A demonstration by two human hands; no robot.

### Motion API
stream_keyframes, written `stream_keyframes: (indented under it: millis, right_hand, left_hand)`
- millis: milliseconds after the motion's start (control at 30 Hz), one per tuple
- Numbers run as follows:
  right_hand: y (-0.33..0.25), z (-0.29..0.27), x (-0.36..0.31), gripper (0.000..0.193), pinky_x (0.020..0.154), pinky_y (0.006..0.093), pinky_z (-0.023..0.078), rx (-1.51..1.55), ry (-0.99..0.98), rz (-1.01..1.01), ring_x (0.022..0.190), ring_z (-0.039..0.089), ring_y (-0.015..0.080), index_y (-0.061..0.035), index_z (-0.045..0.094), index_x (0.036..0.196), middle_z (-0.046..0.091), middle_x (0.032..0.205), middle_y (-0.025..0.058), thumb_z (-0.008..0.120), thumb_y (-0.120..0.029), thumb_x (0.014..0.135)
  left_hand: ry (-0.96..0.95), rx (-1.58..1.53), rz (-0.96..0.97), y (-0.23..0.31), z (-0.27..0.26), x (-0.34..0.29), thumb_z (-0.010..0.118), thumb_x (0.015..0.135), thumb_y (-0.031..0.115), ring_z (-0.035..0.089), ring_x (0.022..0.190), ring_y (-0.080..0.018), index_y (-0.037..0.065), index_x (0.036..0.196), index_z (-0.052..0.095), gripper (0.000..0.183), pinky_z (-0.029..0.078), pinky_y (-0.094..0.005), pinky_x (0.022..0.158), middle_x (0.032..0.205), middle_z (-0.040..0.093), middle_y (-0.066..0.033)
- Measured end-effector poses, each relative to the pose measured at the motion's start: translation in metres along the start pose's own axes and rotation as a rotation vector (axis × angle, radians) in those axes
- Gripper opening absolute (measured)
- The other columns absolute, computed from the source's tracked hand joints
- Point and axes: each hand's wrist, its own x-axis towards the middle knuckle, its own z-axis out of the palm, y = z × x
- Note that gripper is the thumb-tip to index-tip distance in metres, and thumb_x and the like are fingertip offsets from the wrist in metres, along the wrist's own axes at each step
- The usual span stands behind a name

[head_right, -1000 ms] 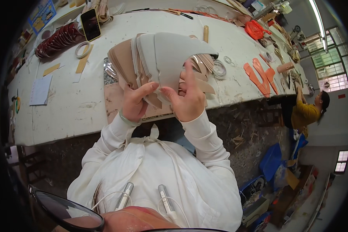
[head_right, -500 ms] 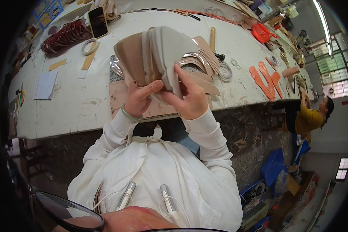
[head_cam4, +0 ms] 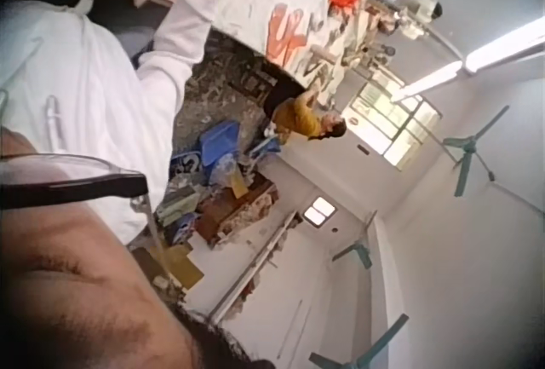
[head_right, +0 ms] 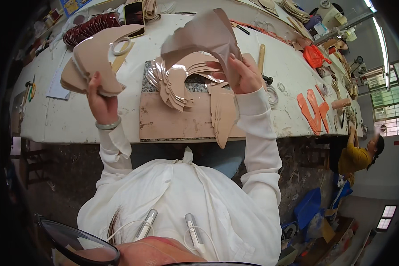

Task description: The person flips through and sorts stacks of cut shoe upper pattern pieces by hand, organizing and arranging them into separate piles on the workbench.

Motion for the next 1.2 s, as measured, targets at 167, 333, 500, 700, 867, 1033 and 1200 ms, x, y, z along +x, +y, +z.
stream_keyframes:
  millis: [167,333,500,700,867,1033,1200]
  right_hand:
    - [0.010,-0.029,0.030,0.030,0.062,0.0304,0.055,0.021,-0.092,-0.040,0.084,0.066,0.0300,0.0075,0.050,0.114,0.063,0.099,0.0223,0.052,-0.005,0.087]
    - [0.020,-0.044,0.068,0.030,0.057,0.0272,0.053,-0.095,-0.073,-0.046,0.070,0.062,0.0224,0.0057,0.057,0.110,0.064,0.090,0.0156,0.059,-0.013,0.086]
    - [0.042,-0.016,0.056,0.027,0.055,0.0241,0.048,-0.731,0.035,0.120,0.064,0.058,0.0155,-0.0023,0.066,0.103,0.064,0.082,0.0081,0.065,-0.020,0.083]
    - [0.104,-0.074,0.091,0.019,0.060,0.0228,0.046,-0.895,0.201,0.149,0.069,0.057,0.0132,-0.0056,0.069,0.098,0.062,0.079,0.0042,0.063,-0.018,0.084]
    - [0.103,-0.071,0.080,0.021,0.064,0.0221,0.047,-1.425,0.194,-0.489,0.068,0.057,0.0157,-0.0009,0.067,0.101,0.066,0.081,0.0067,0.059,-0.006,0.082]
    - [0.035,-0.034,0.016,0.035,0.059,0.0214,0.044,-1.246,0.167,-0.684,0.069,0.054,0.0128,-0.0049,0.065,0.110,0.063,0.084,0.0053,0.050,0.008,0.080]
    - [-0.009,-0.136,-0.107,0.039,0.056,0.0198,0.042,-1.293,0.348,-0.435,0.064,0.047,0.0100,-0.0067,0.062,0.112,0.061,0.096,0.0024,0.041,0.009,0.083]
  left_hand:
    - [0.064,-0.034,0.082,0.029,-0.030,0.006,0.062,0.082,0.012,0.057,0.103,-0.0221,-0.005,0.118,0.049,0.042,0.046,-0.0294,0.086,0.112,0.058,-0.0151]
    - [0.102,-0.057,0.077,0.039,-0.053,0.000,0.063,0.082,0.012,0.058,0.105,-0.0226,-0.004,0.121,0.046,0.045,0.046,-0.0299,0.085,0.115,0.057,-0.0163]
    - [0.161,-0.034,0.055,0.039,-0.055,-0.007,0.063,0.081,0.011,0.058,0.105,-0.0224,-0.003,0.123,0.044,0.049,0.047,-0.0305,0.085,0.115,0.057,-0.0169]
    - [0.133,-0.046,0.041,0.038,-0.055,-0.005,0.064,0.081,0.011,0.058,0.103,-0.0231,-0.003,0.127,0.040,0.053,0.048,-0.0321,0.086,0.115,0.057,-0.0183]
    - [0.045,-0.152,-0.051,0.031,-0.038,-0.013,0.062,0.083,0.012,0.058,0.101,-0.0249,-0.003,0.126,0.040,0.051,0.048,-0.0336,0.087,0.113,0.057,-0.0193]
    - [-0.134,-0.155,-0.244,0.011,-0.012,-0.039,0.059,0.085,0.013,0.058,0.097,-0.0264,-0.004,0.122,0.044,0.044,0.049,-0.0355,0.087,0.109,0.057,-0.0184]
    - [-0.245,-0.266,-0.638,-0.026,0.027,-0.080,0.062,0.080,0.000,0.061,0.076,-0.0155,0.000,0.113,0.054,0.034,0.051,-0.0238,0.071,0.094,0.063,-0.0088]
